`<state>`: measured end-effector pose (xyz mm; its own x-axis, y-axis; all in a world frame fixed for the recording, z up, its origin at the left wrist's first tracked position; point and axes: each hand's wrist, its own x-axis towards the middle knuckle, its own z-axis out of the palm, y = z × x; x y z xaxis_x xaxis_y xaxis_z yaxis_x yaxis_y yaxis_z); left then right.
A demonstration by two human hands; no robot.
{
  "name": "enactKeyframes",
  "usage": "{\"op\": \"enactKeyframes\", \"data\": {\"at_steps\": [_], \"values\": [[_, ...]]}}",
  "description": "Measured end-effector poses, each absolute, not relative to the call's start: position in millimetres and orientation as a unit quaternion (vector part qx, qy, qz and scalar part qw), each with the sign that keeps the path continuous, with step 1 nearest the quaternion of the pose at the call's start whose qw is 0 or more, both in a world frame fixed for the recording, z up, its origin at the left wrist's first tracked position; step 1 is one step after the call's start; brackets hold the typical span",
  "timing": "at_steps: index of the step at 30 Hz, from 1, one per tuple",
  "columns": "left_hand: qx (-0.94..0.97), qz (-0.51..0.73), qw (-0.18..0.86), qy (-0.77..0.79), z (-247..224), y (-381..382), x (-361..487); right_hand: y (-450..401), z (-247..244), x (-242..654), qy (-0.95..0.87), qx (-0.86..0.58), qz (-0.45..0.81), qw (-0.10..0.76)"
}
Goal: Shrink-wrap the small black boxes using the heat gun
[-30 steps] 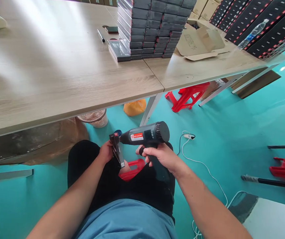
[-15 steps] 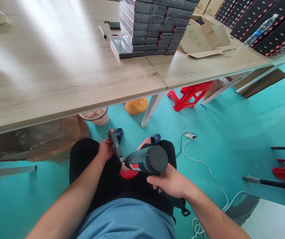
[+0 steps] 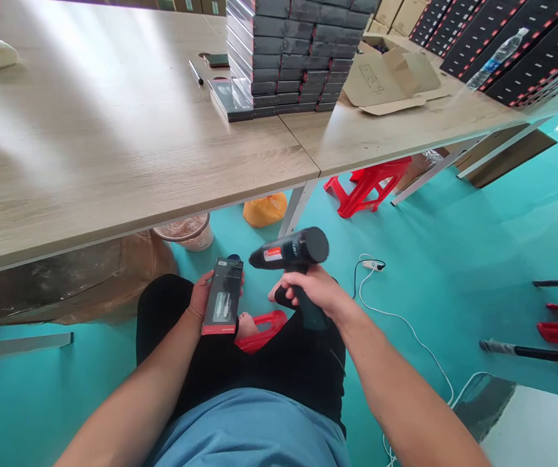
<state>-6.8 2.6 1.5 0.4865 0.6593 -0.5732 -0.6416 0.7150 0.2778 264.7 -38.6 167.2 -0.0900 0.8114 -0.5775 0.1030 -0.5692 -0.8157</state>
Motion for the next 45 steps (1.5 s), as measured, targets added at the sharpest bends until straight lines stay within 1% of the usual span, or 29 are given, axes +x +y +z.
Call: {"op": "enactKeyframes", "data": {"at_steps": [1, 2, 3, 6, 7, 8, 10, 12, 13, 15, 18, 20, 22, 25, 27, 29, 32, 34, 36, 41, 45], "values": [[0.015, 0.367, 0.859, 0.357, 0.4, 2.9, -6.0, -32.2, 168.4, 257.1, -0.375, -0.598, 0.646, 0.291], [0.013, 0.357, 0.855, 0.375, -0.4, 3.2, -5.4, -28.5, 170.8, 250.8, -0.389, -0.575, 0.66, 0.286], [0.009, 0.352, 0.85, 0.391, -0.8, 3.7, -5.1, -27.5, 174.1, 246.8, -0.409, -0.55, 0.68, 0.262], [-0.01, 0.375, 0.835, 0.403, -1.2, 5.3, -5.1, -38.7, 182.9, 251.0, -0.462, -0.49, 0.724, 0.147], [-0.02, 0.39, 0.83, 0.398, -1.8, 5.9, -5.3, -45.4, 183.7, 257.6, -0.466, -0.49, 0.727, 0.122], [-0.031, 0.406, 0.823, 0.396, -3.0, 6.8, -5.7, -52.5, 183.0, 265.7, -0.458, -0.505, 0.721, 0.12], [-0.054, 0.435, 0.799, 0.412, -6.8, 9.3, -6.4, -66.3, 178.1, 282.9, -0.408, -0.566, 0.698, 0.162], [-0.082, 0.457, 0.768, 0.441, -11.2, 12.8, -6.7, -79.4, 171.2, 294.4, -0.336, -0.623, 0.667, 0.233], [-0.099, 0.466, 0.756, 0.449, -13.0, 14.8, -6.6, -86.0, 168.1, 296.1, -0.311, -0.639, 0.657, 0.252], [-0.135, 0.475, 0.741, 0.455, -14.9, 18.7, -5.4, -99.4, 163.5, 290.2, -0.291, -0.634, 0.669, 0.256], [-0.166, 0.484, 0.724, 0.462, -15.0, 22.1, -3.2, -114.8, 159.6, 267.6, -0.306, -0.568, 0.723, 0.247], [-0.17, 0.485, 0.721, 0.464, -15.6, 21.8, -2.9, -118.4, 157.3, 254.8, -0.323, -0.548, 0.718, 0.28], [-0.168, 0.486, 0.722, 0.463, -17.7, 20.2, -4.2, -117.4, 155.0, 249.3, -0.34, -0.568, 0.682, 0.311], [-0.169, 0.494, 0.715, 0.465, -22.5, 18.2, -6.6, -113.9, 153.5, 249.9, -0.353, -0.592, 0.661, 0.297], [-0.167, 0.494, 0.713, 0.47, -25.4, 18.2, -7.0, -114.2, 154.6, 249.2, -0.355, -0.57, 0.691, 0.27], [-0.16, 0.493, 0.71, 0.476, -27.3, 19.0, -6.5, -116.0, 156.3, 246.2, -0.359, -0.543, 0.713, 0.261], [-0.152, 0.507, 0.703, 0.475, -28.2, 19.1, -5.9, -116.3, 158.8, 246.7, -0.345, -0.561, 0.692, 0.298], [-0.144, 0.523, 0.705, 0.457, -28.2, 17.9, -6.8, -114.6, 161.6, 255.9, -0.293, -0.59, 0.674, 0.334], [-0.131, 0.534, 0.711, 0.438, -28.0, 16.4, -8.1, -113.6, 165.7, 271.0, -0.235, -0.608, 0.674, 0.347], [-0.107, 0.544, 0.716, 0.425, -28.1, 15.1, -8.6, -120.2, 175.0, 303.4, -0.208, -0.622, 0.691, 0.304], [-0.097, 0.536, 0.723, 0.426, -30.4, 15.0, -8.5, -123.4, 173.8, 304.1, -0.223, -0.617, 0.703, 0.273]]}}
